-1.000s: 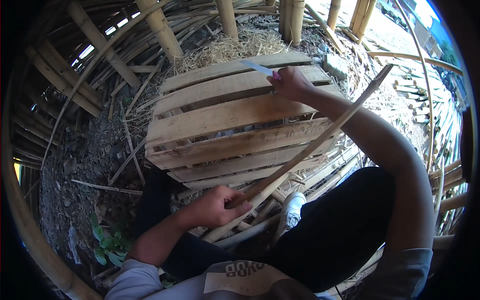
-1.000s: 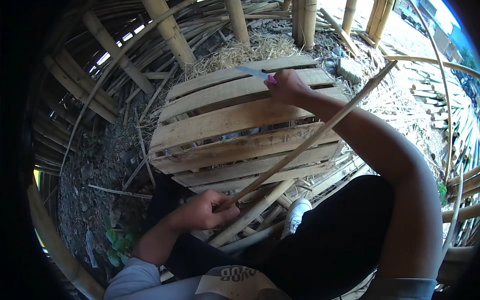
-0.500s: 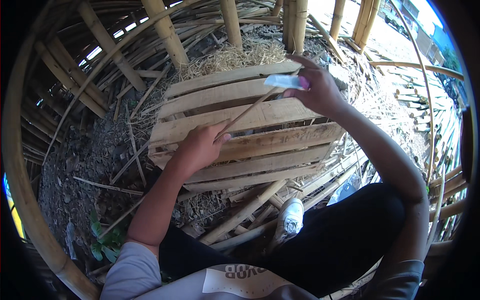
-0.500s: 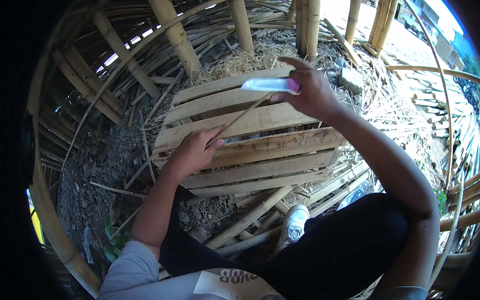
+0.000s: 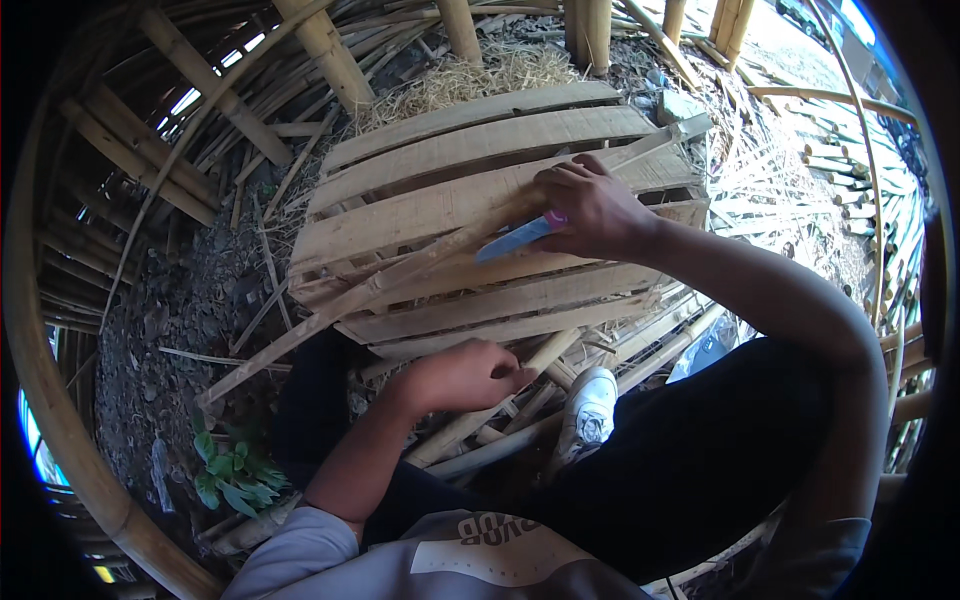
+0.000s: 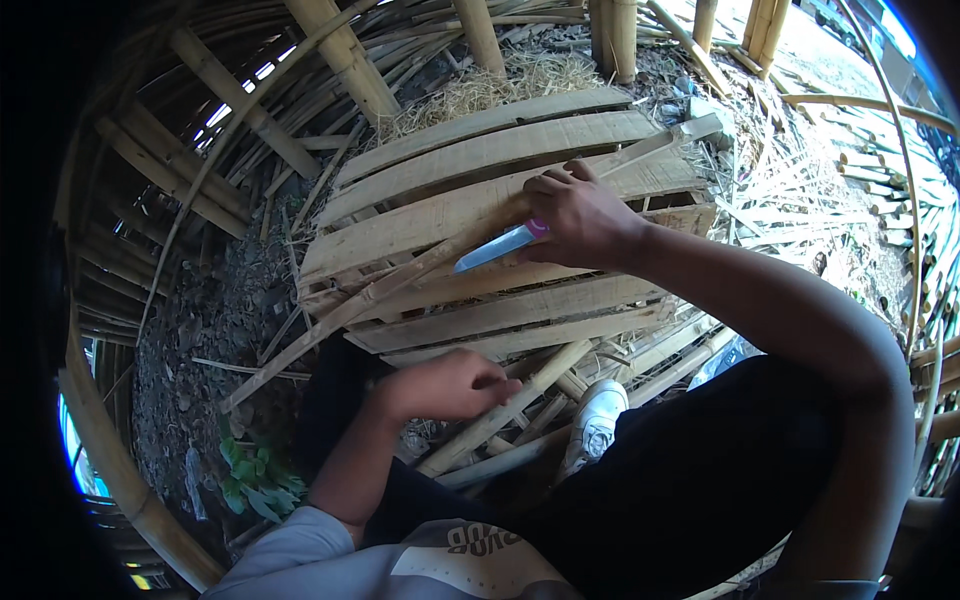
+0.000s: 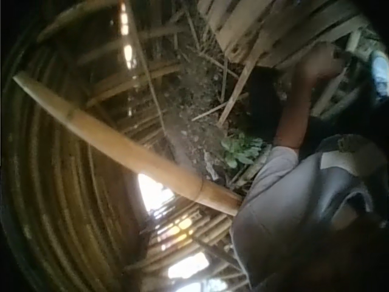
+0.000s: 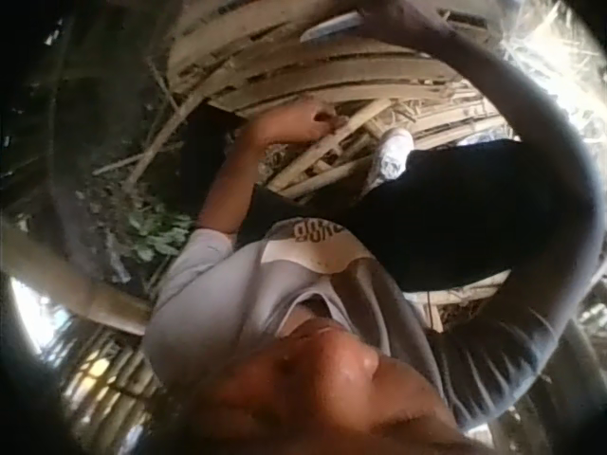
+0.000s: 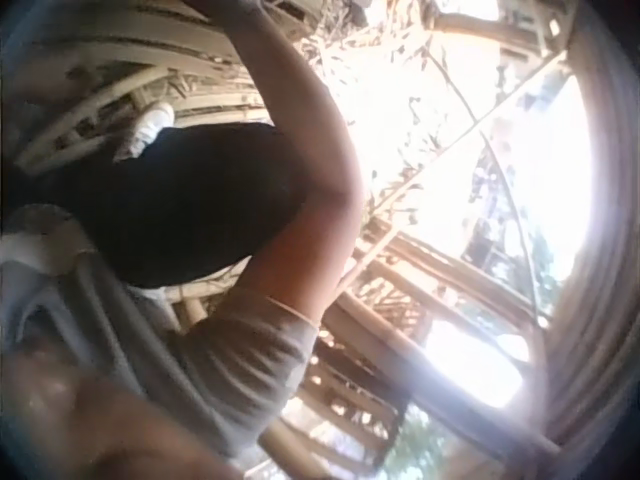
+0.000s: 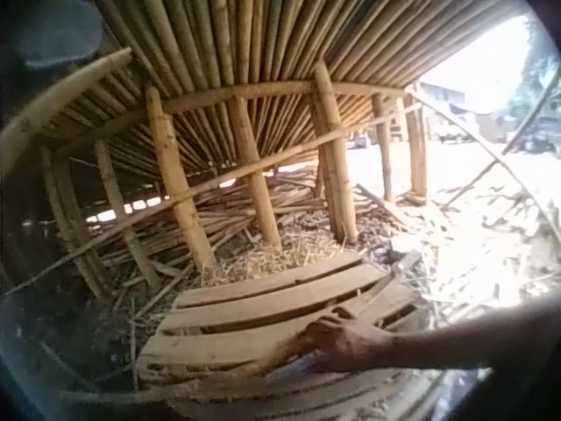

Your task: The person sits on the ground and uses a knife to shave a thin bamboo stick held against a wooden pallet. The person repeatedly scrapes the stick to remove outer layers, rotating it to work different sides.

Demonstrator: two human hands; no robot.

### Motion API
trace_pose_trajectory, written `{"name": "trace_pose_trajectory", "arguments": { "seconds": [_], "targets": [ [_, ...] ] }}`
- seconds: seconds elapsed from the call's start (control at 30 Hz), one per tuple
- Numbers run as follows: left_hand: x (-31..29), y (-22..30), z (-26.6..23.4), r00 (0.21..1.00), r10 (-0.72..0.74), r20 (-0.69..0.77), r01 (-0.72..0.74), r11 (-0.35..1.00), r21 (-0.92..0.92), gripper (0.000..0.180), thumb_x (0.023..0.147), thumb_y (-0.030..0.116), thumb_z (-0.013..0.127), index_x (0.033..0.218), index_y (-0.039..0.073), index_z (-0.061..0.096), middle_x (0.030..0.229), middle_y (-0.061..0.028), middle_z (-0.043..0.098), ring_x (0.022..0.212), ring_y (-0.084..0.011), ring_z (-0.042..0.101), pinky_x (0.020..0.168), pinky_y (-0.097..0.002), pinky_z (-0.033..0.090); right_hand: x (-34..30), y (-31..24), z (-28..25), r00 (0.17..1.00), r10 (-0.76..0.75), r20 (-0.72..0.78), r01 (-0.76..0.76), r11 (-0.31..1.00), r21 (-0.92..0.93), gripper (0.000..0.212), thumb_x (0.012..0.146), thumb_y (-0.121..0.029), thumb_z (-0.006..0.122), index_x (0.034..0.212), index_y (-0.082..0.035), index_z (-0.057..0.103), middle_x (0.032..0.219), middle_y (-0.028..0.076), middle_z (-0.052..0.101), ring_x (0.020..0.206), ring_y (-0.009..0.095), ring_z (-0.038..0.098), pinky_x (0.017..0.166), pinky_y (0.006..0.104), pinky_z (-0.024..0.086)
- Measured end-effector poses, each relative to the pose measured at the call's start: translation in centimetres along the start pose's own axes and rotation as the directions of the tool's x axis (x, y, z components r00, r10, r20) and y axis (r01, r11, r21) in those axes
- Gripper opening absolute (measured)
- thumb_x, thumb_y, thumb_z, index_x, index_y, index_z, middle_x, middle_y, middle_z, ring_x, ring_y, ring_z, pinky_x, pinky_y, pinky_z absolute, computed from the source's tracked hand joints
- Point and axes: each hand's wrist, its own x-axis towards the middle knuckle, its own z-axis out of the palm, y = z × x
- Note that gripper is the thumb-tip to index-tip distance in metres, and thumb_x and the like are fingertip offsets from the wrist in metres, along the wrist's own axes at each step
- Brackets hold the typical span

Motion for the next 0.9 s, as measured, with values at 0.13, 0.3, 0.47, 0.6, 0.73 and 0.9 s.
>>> {"name": "trace_pose_trajectory", "arguments": {
  "seconds": [0.13, 0.3, 0.47, 0.6, 0.73, 0.9],
  "targets": [
    [8.5, -10.1, 8.7, 0.961, -0.276, 0.016, 0.261, 0.925, 0.278, 0.070, 0.093, 0.061, 0.065, 0.122, -0.003, 0.066, 0.117, -0.0261, 0.070, 0.107, -0.0347, 0.069, 0.092, -0.0454, 0.053, -0.8, -1.5, 1.0, 0.996, -0.035, -0.078, 0.018, 0.976, -0.215, 0.067, 0.078, -0.049, 0.082, 0.120, 0.000, 0.065, 0.134, 0.016, 0.057, 0.132, 0.031, 0.052, 0.117, 0.0609, 0.031],
    [14.0, -14.8, 13.4, 0.939, -0.339, -0.058, 0.340, 0.941, 0.006, 0.088, 0.092, 0.057, 0.067, 0.146, -0.009, 0.043, 0.140, -0.0369, 0.055, 0.136, -0.0415, 0.055, 0.112, -0.0447, 0.046, -1.0, -1.6, 1.2, 1.000, -0.021, -0.010, 0.017, 0.955, -0.297, 0.075, 0.073, -0.050, 0.084, 0.125, -0.002, 0.063, 0.138, 0.014, 0.053, 0.129, 0.029, 0.050, 0.115, 0.0624, 0.032],
    [15.1, -16.3, 18.4, 0.949, -0.274, -0.156, 0.266, 0.961, -0.069, 0.078, 0.096, 0.050, 0.068, 0.141, -0.009, 0.045, 0.138, -0.0381, 0.055, 0.133, -0.0465, 0.055, 0.109, -0.0499, 0.046, -0.9, -1.3, 1.6, 0.998, -0.030, -0.050, 0.016, 0.967, -0.255, 0.073, 0.072, -0.050, 0.084, 0.125, -0.005, 0.064, 0.136, 0.012, 0.054, 0.125, 0.027, 0.051, 0.107, 0.0576, 0.037],
    [14.1, -15.3, 19.6, 0.965, -0.228, -0.132, 0.218, 0.972, -0.086, 0.068, 0.100, 0.043, 0.065, 0.139, -0.007, 0.044, 0.137, -0.0384, 0.055, 0.130, -0.0498, 0.055, 0.109, -0.0524, 0.045, -1.2, -1.3, 2.1, 0.997, -0.022, -0.080, -0.002, 0.956, -0.294, 0.068, 0.073, -0.050, 0.083, 0.123, -0.006, 0.065, 0.135, 0.011, 0.054, 0.122, 0.026, 0.052, 0.102, 0.0549, 0.038],
    [12.4, -13.5, 21.0, 0.961, -0.193, -0.198, 0.172, 0.978, -0.116, 0.058, 0.103, 0.035, 0.060, 0.140, -0.006, 0.040, 0.135, -0.0373, 0.054, 0.128, -0.0522, 0.053, 0.107, -0.0553, 0.045, -1.8, -1.3, 2.1, 0.997, -0.046, -0.066, 0.025, 0.958, -0.285, 0.062, 0.076, -0.047, 0.081, 0.119, -0.006, 0.066, 0.133, 0.010, 0.054, 0.119, 0.026, 0.052, 0.099, 0.0545, 0.040],
    [11.6, -13.7, 22.6, 0.968, -0.132, -0.215, 0.111, 0.988, -0.109, 0.043, 0.104, 0.027, 0.058, 0.133, -0.003, 0.047, 0.129, -0.0332, 0.057, 0.122, -0.0521, 0.055, 0.103, -0.0556, 0.046, -2.8, -2.4, 3.1, 0.991, -0.133, -0.010, 0.126, 0.954, -0.271, 0.048, 0.081, -0.044, 0.078, 0.110, -0.007, 0.068, 0.131, 0.010, 0.055, 0.113, 0.027, 0.052, 0.094, 0.0538, 0.042]
  ]
}}
